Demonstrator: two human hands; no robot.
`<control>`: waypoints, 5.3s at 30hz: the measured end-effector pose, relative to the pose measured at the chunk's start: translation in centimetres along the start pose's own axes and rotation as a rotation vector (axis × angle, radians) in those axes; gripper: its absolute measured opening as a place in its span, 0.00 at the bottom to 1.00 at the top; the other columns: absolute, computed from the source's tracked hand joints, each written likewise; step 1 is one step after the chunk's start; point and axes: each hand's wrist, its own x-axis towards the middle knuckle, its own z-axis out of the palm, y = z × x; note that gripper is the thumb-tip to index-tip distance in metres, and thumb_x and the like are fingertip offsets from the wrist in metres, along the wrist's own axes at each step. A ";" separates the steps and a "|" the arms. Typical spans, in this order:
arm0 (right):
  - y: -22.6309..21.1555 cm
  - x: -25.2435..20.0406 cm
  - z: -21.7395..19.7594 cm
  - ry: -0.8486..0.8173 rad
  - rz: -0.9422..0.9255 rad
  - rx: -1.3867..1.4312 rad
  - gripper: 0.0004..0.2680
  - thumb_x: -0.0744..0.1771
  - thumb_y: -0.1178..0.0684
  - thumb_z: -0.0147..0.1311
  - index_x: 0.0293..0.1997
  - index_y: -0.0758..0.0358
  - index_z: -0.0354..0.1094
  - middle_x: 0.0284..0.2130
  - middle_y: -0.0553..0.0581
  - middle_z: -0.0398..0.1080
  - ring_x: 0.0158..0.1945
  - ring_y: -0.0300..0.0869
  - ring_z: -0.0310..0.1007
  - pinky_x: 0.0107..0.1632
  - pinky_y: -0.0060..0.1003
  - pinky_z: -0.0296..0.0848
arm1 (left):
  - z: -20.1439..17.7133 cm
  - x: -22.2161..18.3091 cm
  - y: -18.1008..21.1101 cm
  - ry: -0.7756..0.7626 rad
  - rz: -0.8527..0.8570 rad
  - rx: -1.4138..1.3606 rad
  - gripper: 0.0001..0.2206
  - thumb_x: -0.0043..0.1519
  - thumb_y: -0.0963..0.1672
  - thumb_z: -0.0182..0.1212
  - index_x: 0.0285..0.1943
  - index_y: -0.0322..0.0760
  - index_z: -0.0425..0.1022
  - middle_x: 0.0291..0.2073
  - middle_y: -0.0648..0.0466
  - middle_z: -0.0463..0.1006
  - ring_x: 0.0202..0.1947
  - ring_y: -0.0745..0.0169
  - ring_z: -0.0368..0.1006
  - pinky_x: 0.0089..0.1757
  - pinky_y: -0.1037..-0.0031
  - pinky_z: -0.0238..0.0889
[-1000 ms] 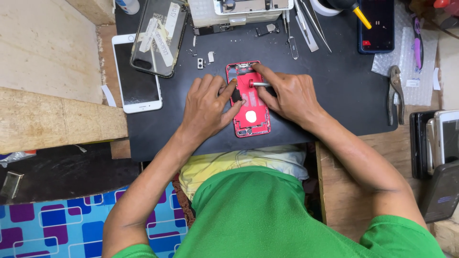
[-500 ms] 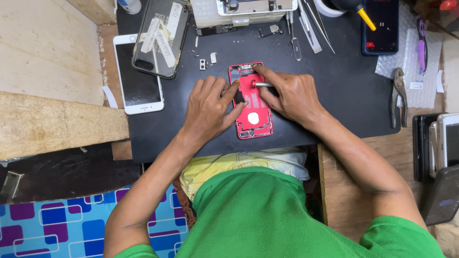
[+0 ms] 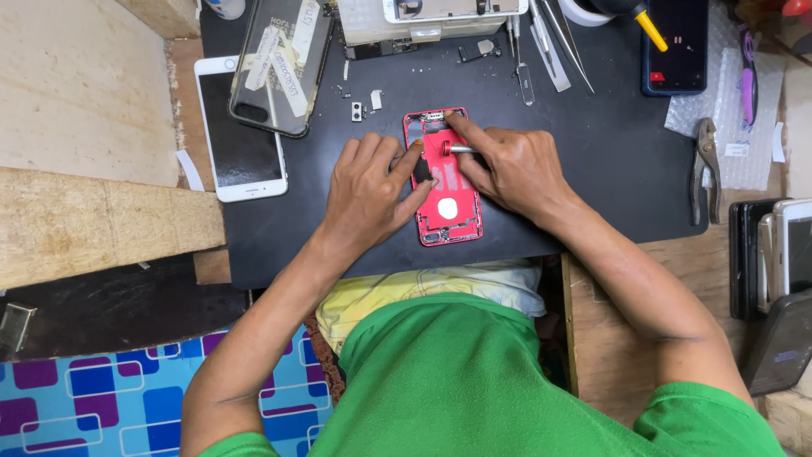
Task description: The person is reinstalling internal components into a mobile phone chassis and securing them with small screws using a precision screwdriver.
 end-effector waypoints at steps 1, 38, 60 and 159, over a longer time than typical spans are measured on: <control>0.2 -0.3 0.2 0.002 0.001 -0.001 0.13 0.69 0.50 0.54 0.62 0.47 0.73 0.19 0.54 0.72 0.23 0.50 0.75 0.29 0.43 0.74 | 0.1 0.0 0.0 0.000 0.002 0.000 0.18 0.59 0.48 0.69 0.51 0.28 0.81 0.30 0.52 0.64 0.33 0.52 0.63 0.37 0.62 0.58; 13.9 -4.7 -1.5 0.257 0.339 0.066 0.06 0.71 0.62 0.62 0.51 0.74 0.79 0.35 0.61 0.70 0.35 0.47 0.71 0.40 0.41 0.71 | -1.5 0.3 3.6 -0.284 -0.213 0.211 0.52 0.55 0.71 0.56 0.78 0.36 0.54 0.50 0.45 0.69 0.43 0.47 0.63 0.42 0.59 0.57; 9.8 -1.3 -3.5 -0.054 0.135 0.166 0.15 0.69 0.49 0.63 0.60 0.65 0.74 0.44 0.58 0.74 0.50 0.53 0.67 0.53 0.47 0.62 | 2.1 1.4 11.0 -0.149 -0.545 0.098 0.54 0.50 0.56 0.65 0.81 0.29 0.39 0.61 0.36 0.64 0.53 0.36 0.63 0.54 0.53 0.57; 2.3 -2.2 -5.4 -0.130 0.498 1.240 0.06 0.69 0.62 0.58 0.42 0.61 0.63 0.37 0.58 0.76 0.47 0.40 0.82 0.53 0.27 0.78 | 2.1 6.5 5.4 0.095 -0.624 -0.987 0.02 0.64 0.41 0.66 0.42 0.38 0.80 0.35 0.57 0.84 0.36 0.74 0.78 0.41 0.83 0.72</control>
